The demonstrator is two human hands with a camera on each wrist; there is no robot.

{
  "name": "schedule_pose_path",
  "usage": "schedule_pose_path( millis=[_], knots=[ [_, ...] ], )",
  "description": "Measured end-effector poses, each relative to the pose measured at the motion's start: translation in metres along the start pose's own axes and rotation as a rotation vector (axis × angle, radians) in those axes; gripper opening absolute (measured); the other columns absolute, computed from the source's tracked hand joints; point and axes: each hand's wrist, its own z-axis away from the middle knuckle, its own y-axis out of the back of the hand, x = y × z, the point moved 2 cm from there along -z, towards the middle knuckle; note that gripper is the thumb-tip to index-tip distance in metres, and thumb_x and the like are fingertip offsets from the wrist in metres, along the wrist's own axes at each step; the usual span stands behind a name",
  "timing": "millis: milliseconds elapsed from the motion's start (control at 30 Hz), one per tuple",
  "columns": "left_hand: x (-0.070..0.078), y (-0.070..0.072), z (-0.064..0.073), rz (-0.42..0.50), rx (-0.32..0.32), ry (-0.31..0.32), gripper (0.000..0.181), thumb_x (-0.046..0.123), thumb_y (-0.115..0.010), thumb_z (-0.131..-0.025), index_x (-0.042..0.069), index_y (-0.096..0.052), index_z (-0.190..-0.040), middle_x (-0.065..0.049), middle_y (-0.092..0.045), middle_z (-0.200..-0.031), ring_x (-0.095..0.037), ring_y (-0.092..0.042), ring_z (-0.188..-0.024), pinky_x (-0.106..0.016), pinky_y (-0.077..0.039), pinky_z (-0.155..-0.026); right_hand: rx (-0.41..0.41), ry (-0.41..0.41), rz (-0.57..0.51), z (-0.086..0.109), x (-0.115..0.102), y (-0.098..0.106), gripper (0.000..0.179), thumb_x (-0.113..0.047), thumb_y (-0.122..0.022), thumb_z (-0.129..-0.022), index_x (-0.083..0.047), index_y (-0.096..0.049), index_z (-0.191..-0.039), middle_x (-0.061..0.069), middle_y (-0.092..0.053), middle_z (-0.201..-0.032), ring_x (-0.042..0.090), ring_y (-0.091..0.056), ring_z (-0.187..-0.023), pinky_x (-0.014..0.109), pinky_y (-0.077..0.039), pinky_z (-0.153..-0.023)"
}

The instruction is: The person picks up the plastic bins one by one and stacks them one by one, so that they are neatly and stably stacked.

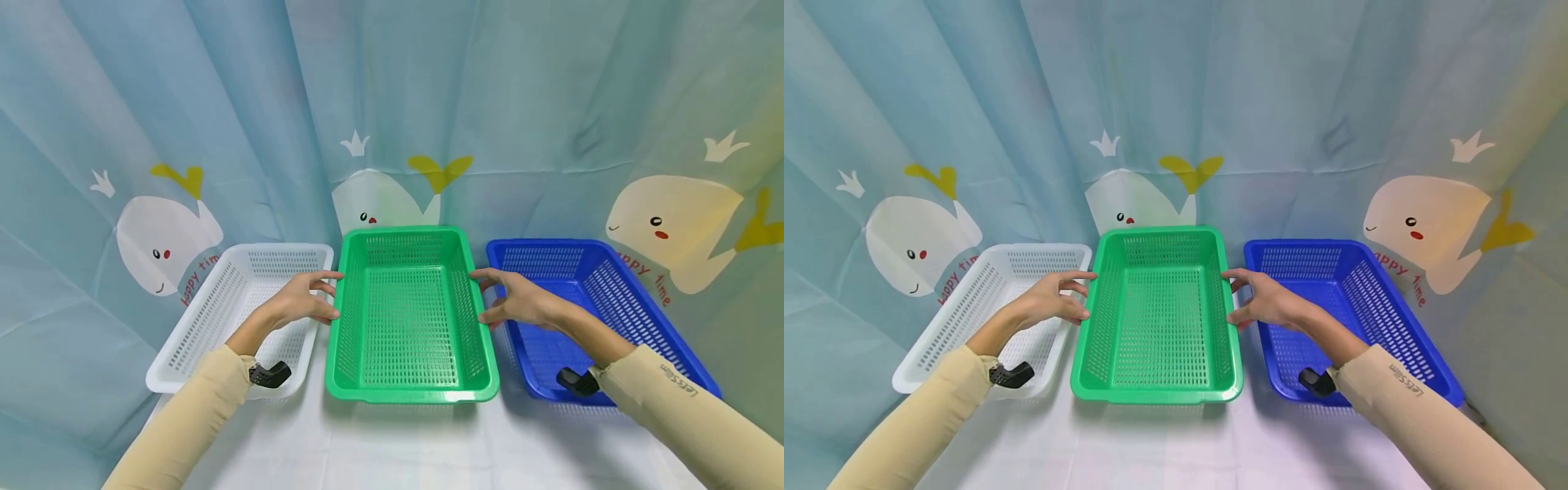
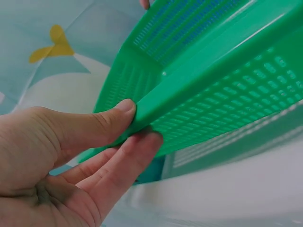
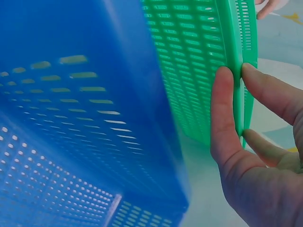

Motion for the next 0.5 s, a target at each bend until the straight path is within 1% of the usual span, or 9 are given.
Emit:
schedule_pose_path(
  millis=[167, 333, 400, 500],
  knots=[
    [0.009, 0.003, 0.005, 0.026, -0.004, -0.046, 0.079, -0.012, -0.075, -0.087, 0.011, -0.044, -0.156, -0.025, -0.047, -0.139, -0.03, -0.074, -0.089, -0.051, -0.062, -0.084, 0.019, 0.025, 0.016, 0.006, -0.009, 0.006, 0.086, 0.004, -0.073, -0.092, -0.004, -0.024, -0.162, 0.03, -0.036, -0.147, 0.033, -0.074, -0.087, 0.047, -0.061, -0.086],
    [0.024, 0.007, 0.015, 0.008, -0.006, -0.084, 0.081, -0.01, -0.077, -0.087, 0.014, -0.043, -0.157, -0.024, -0.044, -0.145, -0.029, -0.072, -0.095, -0.049, -0.063, -0.083, 0.032, 0.056, 0.039, 0.013, -0.019, 0.01, 0.087, 0.0, -0.075, -0.092, -0.007, -0.024, -0.163, 0.026, -0.033, -0.151, 0.031, -0.073, -0.088, 0.048, -0.059, -0.09],
    [0.03, 0.008, 0.018, 0.005, -0.005, -0.097, 0.082, -0.01, -0.077, -0.087, 0.014, -0.043, -0.157, -0.024, -0.044, -0.146, -0.028, -0.072, -0.095, -0.053, -0.062, -0.085, 0.044, 0.064, 0.046, 0.016, -0.023, 0.012, 0.087, 0.0, -0.075, -0.092, -0.009, -0.025, -0.163, 0.024, -0.033, -0.151, 0.031, -0.073, -0.088, 0.047, -0.058, -0.091],
    [0.038, 0.01, 0.021, 0.005, -0.002, -0.121, 0.081, -0.01, -0.076, -0.087, 0.013, -0.042, -0.157, -0.024, -0.044, -0.147, -0.027, -0.072, -0.094, -0.057, -0.06, -0.088, 0.065, 0.084, 0.047, 0.02, -0.03, 0.015, 0.087, 0.001, -0.075, -0.092, -0.011, -0.026, -0.163, 0.023, -0.035, -0.149, 0.032, -0.074, -0.087, 0.047, -0.06, -0.088]
  ],
)
